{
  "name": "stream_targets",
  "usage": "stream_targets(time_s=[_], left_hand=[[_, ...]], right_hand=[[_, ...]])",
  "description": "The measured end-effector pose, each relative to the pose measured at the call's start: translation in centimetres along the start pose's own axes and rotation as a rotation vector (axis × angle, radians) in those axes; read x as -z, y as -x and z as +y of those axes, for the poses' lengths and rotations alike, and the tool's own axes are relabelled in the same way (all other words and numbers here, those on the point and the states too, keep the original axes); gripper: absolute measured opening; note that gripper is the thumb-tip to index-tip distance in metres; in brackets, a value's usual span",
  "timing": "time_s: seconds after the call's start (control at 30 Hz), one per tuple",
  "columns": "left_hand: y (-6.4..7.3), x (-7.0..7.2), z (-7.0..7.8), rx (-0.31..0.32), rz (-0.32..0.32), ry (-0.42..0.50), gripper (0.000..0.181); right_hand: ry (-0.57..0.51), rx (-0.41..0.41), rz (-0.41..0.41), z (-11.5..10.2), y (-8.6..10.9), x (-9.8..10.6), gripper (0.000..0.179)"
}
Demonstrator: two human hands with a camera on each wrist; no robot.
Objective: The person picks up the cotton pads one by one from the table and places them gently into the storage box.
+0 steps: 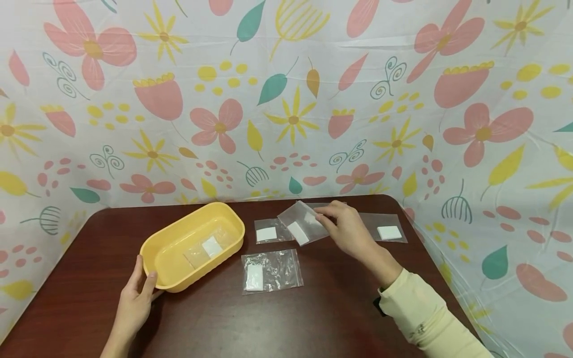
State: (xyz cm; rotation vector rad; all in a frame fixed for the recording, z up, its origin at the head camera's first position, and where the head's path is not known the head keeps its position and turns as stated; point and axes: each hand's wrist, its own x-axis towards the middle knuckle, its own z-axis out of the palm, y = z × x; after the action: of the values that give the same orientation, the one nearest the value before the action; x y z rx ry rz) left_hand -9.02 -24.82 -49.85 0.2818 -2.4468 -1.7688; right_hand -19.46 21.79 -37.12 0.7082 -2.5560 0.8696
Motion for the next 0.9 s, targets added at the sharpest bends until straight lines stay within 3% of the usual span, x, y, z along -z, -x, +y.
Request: stream_targets(time_s=[0.53, 0.9], left_hand=[[0.1, 0.1, -0.1, 0.003, -0.003, -0.015, 0.067], [-0.1, -0.1, 0.0, -0.014, 0.021, -0.004, 0.066]], right_hand=[[-0.102, -0.003, -0.103, -2.4, -1.5, -2.8, 0.02], [-0.114, 0.045, -0.14, -4.1, -2.8, -4.6, 0.018]])
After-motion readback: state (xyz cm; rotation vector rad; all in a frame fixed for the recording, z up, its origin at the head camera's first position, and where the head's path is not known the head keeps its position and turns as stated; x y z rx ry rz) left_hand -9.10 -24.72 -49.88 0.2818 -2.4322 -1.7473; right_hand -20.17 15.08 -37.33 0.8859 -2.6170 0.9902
